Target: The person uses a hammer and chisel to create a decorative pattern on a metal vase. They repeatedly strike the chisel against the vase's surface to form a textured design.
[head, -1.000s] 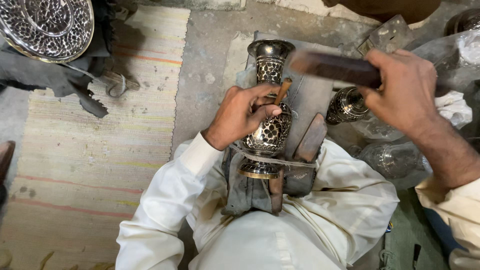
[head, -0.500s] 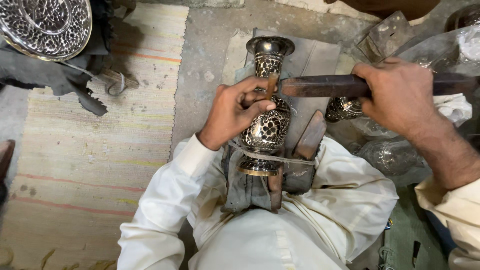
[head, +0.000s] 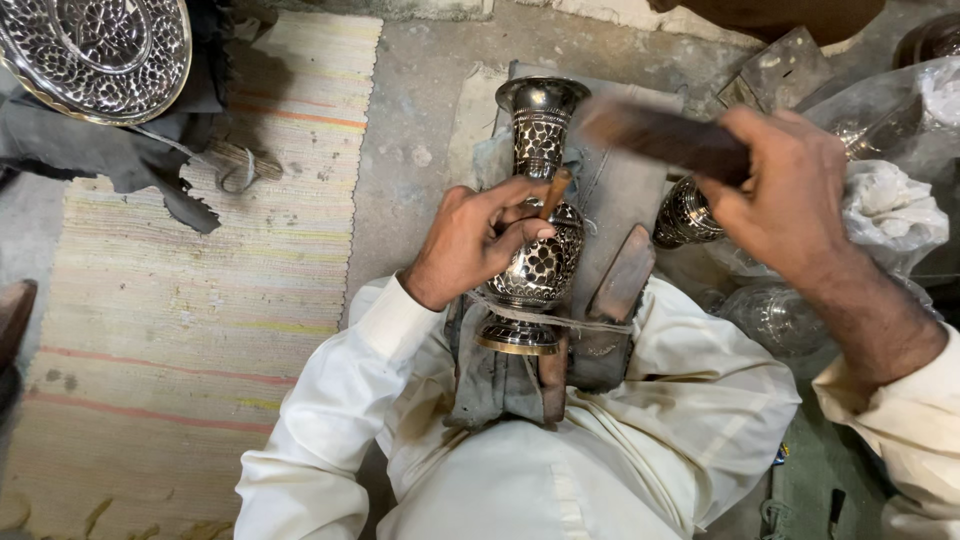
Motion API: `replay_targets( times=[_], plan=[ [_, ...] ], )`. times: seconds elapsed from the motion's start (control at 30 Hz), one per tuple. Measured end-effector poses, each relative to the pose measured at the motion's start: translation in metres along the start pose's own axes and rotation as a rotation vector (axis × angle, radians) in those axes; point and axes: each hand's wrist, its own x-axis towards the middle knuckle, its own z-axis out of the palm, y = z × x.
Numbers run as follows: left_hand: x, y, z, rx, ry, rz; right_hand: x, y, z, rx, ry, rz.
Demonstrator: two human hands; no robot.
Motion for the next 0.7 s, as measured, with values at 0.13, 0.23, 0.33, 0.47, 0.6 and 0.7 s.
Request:
replay_targets(
  times=[0.13,0.23,0.33,0.47,0.6,0.7],
  plan=[
    [0.001,0.0,-0.001,-0.036,0.0,0.007,0.003,-0.006,-0.005,-0.128,-0.058,-0.079],
    [0.002,0.0,-0.001,-0.013,0.006,0.024,0.007,-0.01,-0.014,-0.098,-0.074,-0.037],
    [0.001,0.0,-0.001,-0.058,0.004,0.017,0.009,-0.015,-0.018,-0.147,-0.035,-0.127],
    [0.0,-0.002,0.0,-0.063,0.037,0.105,0.007,-0.015,-0.014,-0.116,-0.032,-0.138],
    [0.0,-0.004,0.0,-0.014,-0.011,0.044,0.003,-0.01,-0.007,0.155,-0.087,0.06],
    [0.0,-0.004,0.001,-0.069,0.028,0.094,-0.001,-0.003,-0.007,0.042,-0.096,0.135]
  ],
)
